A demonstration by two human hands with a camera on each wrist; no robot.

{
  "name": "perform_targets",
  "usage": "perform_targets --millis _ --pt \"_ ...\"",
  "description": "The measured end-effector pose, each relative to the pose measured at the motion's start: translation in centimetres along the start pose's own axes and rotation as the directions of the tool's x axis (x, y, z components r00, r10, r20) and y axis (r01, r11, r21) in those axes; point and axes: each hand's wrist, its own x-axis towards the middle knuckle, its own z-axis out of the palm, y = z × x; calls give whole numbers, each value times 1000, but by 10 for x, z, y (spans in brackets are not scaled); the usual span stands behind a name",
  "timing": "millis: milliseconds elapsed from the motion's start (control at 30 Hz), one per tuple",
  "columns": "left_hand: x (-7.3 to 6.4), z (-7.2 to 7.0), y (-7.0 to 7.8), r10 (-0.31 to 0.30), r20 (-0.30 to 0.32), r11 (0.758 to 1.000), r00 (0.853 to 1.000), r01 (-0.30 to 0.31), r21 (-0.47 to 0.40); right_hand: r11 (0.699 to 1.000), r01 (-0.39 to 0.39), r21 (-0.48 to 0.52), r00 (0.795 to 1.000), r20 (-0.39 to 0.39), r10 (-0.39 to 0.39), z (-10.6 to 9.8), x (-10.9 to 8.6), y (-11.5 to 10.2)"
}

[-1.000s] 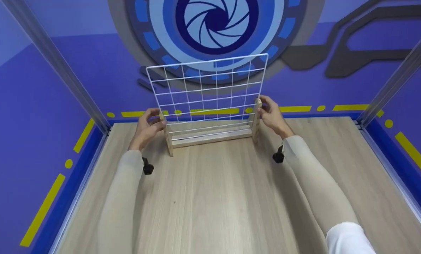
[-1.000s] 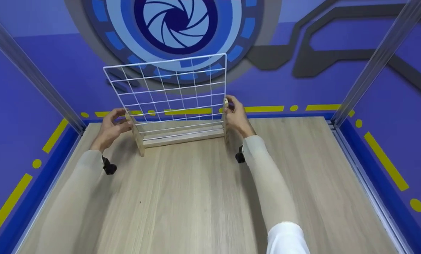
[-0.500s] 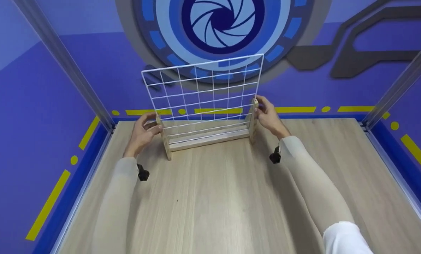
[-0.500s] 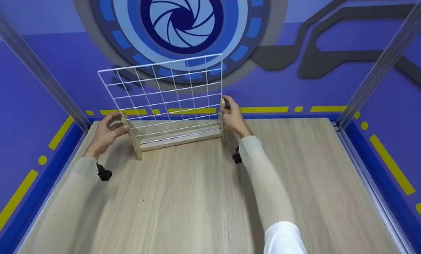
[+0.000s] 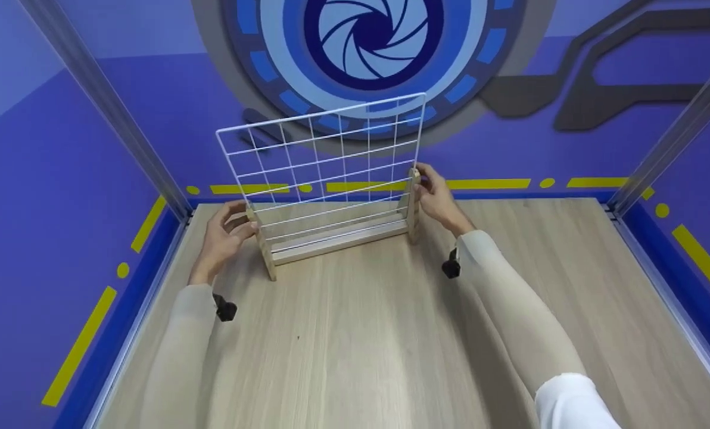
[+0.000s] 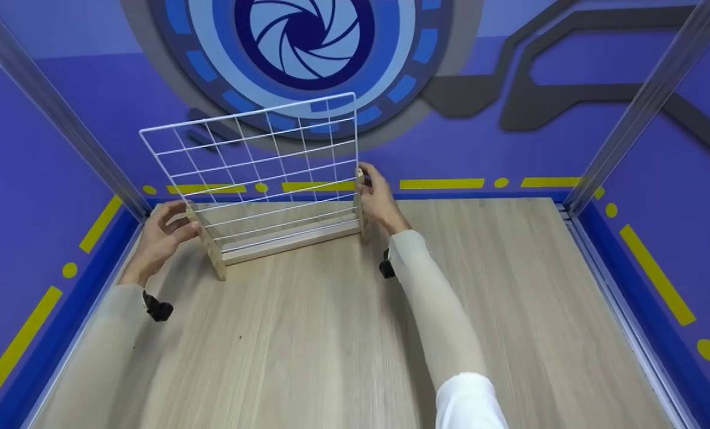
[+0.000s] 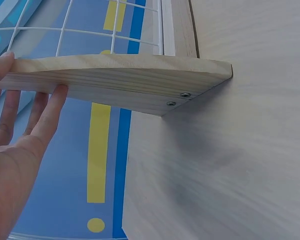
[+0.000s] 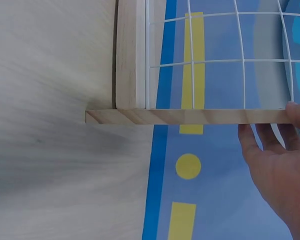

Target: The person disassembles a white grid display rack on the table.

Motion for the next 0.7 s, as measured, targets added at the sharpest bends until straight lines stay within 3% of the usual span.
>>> perform_targets --millis 700 --pt "-46 -25 0 69 -80 991 994 -59 120 1000 -15 13 998 67 14 37 16 -8"
